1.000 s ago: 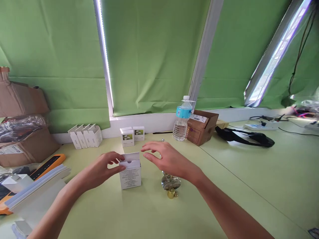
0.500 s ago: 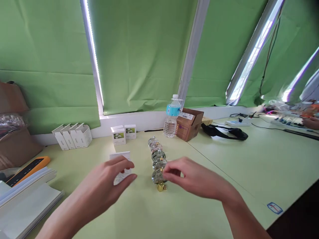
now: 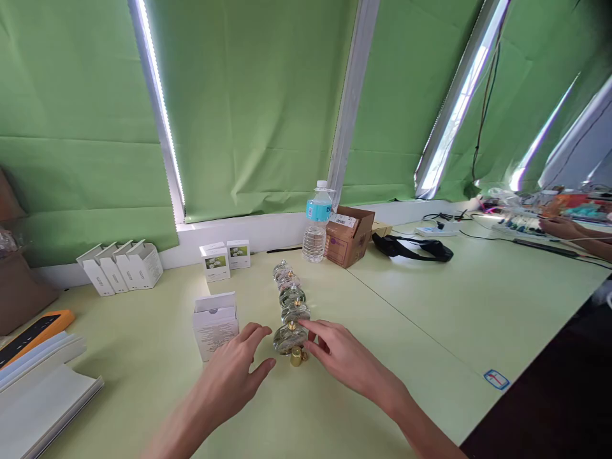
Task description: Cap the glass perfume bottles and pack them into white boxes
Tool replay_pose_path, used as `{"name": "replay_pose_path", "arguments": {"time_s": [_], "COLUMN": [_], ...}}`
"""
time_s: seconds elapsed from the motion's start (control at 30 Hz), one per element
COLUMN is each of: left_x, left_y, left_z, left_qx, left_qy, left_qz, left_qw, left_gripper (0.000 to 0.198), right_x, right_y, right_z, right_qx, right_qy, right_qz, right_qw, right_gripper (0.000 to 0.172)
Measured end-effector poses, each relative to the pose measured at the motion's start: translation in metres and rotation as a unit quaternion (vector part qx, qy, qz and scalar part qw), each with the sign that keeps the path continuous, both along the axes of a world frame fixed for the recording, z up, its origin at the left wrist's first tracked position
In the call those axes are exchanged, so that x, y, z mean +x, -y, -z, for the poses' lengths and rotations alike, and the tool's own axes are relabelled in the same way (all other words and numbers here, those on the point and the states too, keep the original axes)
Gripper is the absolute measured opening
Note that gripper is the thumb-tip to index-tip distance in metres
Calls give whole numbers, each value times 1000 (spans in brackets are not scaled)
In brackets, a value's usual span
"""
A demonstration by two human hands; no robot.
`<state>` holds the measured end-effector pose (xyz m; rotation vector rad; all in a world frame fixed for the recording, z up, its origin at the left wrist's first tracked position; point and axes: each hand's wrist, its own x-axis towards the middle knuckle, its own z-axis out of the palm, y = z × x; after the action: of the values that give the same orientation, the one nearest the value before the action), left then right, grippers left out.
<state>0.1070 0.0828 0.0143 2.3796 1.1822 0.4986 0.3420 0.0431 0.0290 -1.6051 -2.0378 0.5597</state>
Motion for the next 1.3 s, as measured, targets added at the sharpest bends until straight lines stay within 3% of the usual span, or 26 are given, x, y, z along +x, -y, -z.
{"name": "replay_pose_path", "arguments": {"time_s": [0.17, 0.4, 0.7, 0.87, 0.97, 1.1, 1.3], "left_x": [3, 1, -1, 1, 3, 4, 4], "left_y": [-5, -4, -12, -13, -14, -15, -14], "left_z": [12, 9, 16, 27, 33, 38, 40], "left_qx": [-18, -29, -52, -54, -44, -33, -24], "left_qy": [9, -20, 50, 86, 104, 105, 111], "left_qz": [-20, -24, 4, -7, -6, -10, -9], "left_qw": [1000, 999, 997, 995, 994, 994, 993], "left_gripper": [42, 17, 22, 21, 18, 17, 15], "right_x": [-12, -2, -4, -9, -23, -43, -52], "right_y": [2, 0, -3, -6, -7, -12, -19], "right_z": [1, 17, 38, 25, 9, -5, -1], "right_qx": [11, 3, 28, 55, 73, 131, 154], "right_qy": [-36, 19, 81, -80, -154, -113, -3], "right_qz": [-59, 13, -7, 25, -18, -76, -102], "right_qw": [998, 1000, 996, 995, 985, 982, 983], "right_gripper": [33, 22, 22, 14, 12, 18, 21]}}
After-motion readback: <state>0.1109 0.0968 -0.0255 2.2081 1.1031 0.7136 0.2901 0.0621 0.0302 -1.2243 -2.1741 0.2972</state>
